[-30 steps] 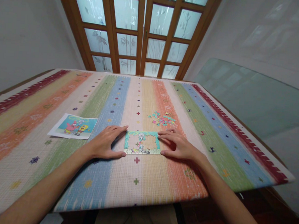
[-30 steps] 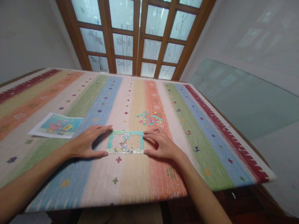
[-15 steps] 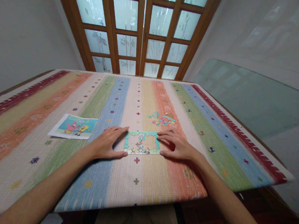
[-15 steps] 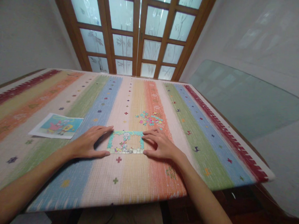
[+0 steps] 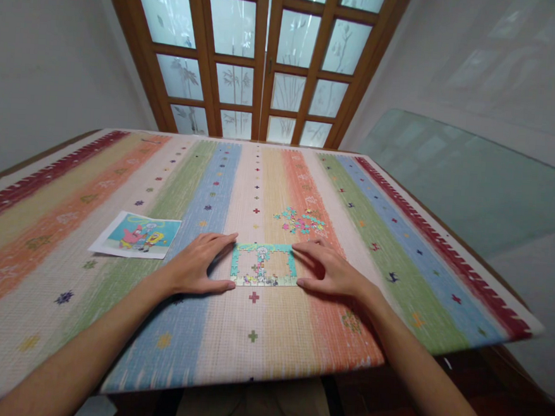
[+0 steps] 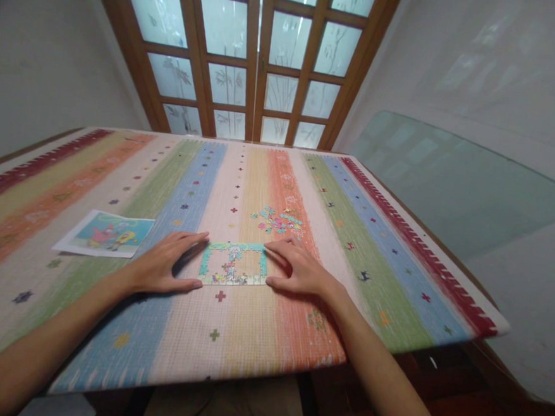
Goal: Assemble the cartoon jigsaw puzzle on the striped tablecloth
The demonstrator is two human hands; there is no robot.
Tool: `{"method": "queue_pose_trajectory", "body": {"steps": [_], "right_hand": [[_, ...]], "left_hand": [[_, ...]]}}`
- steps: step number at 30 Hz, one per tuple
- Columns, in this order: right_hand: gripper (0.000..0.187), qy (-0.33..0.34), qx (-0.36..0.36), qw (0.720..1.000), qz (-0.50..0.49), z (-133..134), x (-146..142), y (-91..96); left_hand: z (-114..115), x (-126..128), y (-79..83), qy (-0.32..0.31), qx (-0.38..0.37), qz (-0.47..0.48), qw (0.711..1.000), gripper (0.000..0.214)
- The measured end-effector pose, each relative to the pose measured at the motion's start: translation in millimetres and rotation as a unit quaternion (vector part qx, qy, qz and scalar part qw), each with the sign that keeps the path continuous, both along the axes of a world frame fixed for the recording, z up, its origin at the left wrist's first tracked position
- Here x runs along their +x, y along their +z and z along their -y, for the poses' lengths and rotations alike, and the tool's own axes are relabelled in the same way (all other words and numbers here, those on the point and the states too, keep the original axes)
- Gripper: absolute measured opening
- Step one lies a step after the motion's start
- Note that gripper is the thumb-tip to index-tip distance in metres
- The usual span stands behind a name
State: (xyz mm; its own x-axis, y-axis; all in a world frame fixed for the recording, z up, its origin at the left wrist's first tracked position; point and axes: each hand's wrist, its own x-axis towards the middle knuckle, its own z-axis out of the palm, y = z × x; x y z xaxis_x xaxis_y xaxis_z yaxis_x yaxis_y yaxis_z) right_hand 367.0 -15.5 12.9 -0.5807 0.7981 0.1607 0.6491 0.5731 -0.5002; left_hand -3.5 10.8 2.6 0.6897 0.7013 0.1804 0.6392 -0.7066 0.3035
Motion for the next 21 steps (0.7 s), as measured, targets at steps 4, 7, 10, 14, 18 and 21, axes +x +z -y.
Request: {"method": "queue_pose_trajectory", "body": {"steps": [4, 7, 10, 14, 18, 21], "right_hand": [[0.066, 0.004, 0.001, 1.000, -0.001, 0.1, -0.6, -0.9], [0.067, 0.010, 0.002, 1.000, -0.001, 0.1, -1.8, -1.2], [0.067, 0.008, 0.003, 1.000, 0.002, -0.1, -2.5, -1.3], [0.067, 0.010, 0.005, 1.000, -0.002, -0.5, -2.9, -0.8], [0.067, 0.013, 0.002, 1.000, -0.006, -0.1, -3.6, 0.0], [0.074, 0.014, 0.003, 1.000, -0.007, 0.3, -4.1, -1.2]], "left_hand": [[0.4, -0.6, 1.5, -0.001, -0.002, 0.003, 1.000, 0.090], [0.1, -0.2, 1.1, -0.003, -0.005, 0.005, 1.000, 0.090], [-0.1, 0.6, 0.3, -0.004, -0.007, 0.006, 1.000, 0.089], [0.1, 1.3, 0.0, -0.003, -0.009, 0.005, 1.000, 0.088], [0.3, 1.5, 0.7, -0.003, -0.014, 0.004, 1.000, 0.089], [0.6, 1.9, 0.8, -0.003, -0.015, 0.004, 1.000, 0.088]]}}
